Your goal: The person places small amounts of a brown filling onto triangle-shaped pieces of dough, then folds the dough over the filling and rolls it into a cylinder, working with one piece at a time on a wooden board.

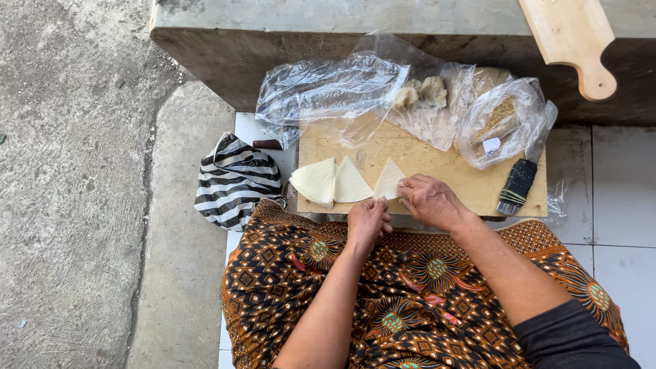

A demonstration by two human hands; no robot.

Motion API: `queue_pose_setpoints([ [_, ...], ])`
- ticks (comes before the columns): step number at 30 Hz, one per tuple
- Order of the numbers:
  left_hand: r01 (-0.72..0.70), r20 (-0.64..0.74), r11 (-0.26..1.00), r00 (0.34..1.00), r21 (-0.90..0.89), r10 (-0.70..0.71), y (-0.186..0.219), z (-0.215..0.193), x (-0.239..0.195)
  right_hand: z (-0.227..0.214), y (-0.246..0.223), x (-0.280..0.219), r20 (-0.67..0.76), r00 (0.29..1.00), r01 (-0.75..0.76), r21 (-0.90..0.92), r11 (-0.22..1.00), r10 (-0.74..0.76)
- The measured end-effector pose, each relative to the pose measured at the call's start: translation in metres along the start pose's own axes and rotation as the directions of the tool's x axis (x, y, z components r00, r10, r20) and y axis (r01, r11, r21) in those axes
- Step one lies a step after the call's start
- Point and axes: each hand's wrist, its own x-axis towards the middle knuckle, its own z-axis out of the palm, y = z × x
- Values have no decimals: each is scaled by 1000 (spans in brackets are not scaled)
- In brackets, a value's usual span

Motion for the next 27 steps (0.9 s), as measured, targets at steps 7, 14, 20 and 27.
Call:
queue_pose_setpoints([
  [7,-36,-54,993,998,111,42,14,7,-10,-6,20,5,140,959,-272,195,942,248],
  [14,-125,-182,980,971,158,153,18,1,-10,1,3,14,10,999,-32,-35,999,33],
  [20,-229,-246,959,932,167,265,15,-8,-7,29,-17,14,-16,999,-48,-167,985,46],
  [27,123,121,853,990,-507,-71,14,-3,-15,5,16,7,237,861,-449,769,455,449],
])
